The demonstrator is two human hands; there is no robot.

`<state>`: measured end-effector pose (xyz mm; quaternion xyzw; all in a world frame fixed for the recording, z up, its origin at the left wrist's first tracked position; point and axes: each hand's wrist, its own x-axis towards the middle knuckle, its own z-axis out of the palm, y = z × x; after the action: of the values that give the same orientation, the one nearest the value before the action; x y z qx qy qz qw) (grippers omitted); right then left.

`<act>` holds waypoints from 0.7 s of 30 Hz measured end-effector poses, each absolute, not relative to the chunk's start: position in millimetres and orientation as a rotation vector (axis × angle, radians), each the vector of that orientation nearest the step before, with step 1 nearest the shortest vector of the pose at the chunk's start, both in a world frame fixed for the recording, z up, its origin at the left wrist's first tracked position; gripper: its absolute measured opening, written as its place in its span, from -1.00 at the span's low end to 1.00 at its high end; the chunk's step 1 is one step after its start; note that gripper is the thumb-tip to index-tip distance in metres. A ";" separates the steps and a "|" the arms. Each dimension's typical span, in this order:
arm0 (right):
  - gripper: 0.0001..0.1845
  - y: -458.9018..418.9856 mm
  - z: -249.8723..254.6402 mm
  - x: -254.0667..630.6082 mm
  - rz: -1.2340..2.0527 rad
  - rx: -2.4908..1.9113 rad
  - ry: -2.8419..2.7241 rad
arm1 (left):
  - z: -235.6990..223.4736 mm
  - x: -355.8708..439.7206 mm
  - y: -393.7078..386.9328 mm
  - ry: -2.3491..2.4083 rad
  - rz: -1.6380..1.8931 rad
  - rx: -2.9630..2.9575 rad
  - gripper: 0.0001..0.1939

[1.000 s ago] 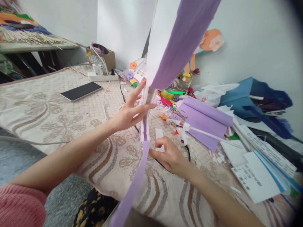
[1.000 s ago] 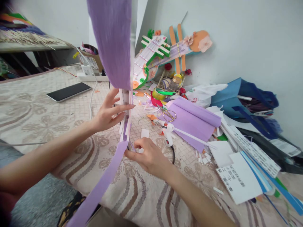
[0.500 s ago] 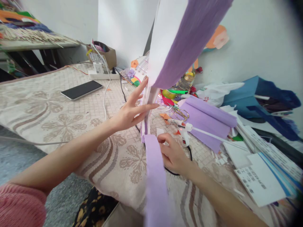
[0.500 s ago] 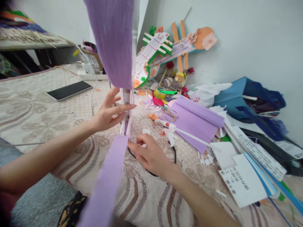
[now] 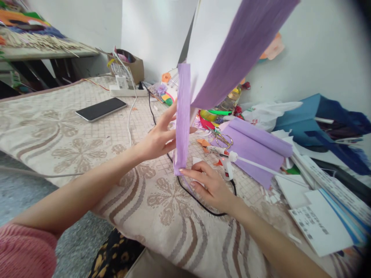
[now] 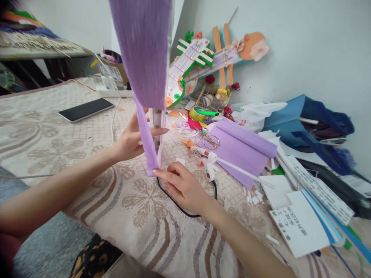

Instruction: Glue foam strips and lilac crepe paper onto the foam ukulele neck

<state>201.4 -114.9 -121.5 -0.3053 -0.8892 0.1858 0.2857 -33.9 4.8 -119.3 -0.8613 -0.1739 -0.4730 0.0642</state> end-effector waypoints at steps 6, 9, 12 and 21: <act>-0.56 -115.6 -119.1 199.6 0.522 -0.791 -2.355 | -121.0 -35.2 4.4 -0.555 -1.419 -2.613 -0.47; -0.56 -114.4 -117.3 199.5 0.488 -0.753 -2.403 | -119.7 -35.1 4.8 -0.526 -1.442 -2.620 -0.49; -0.57 -112.5 -116.7 199.4 0.478 -0.775 -2.449 | -119.8 -34.7 6.2 -0.521 -1.458 -2.621 -0.49; -0.55 -112.2 -113.8 196.4 0.711 -0.920 -2.383 | -124.5 -33.8 8.9 -0.521 -1.467 -2.515 -0.39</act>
<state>196.4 -112.2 -113.8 -0.3366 -0.8720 0.2600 0.2425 -33.8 8.9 -124.5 -0.8467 -0.1754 -0.4938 0.0919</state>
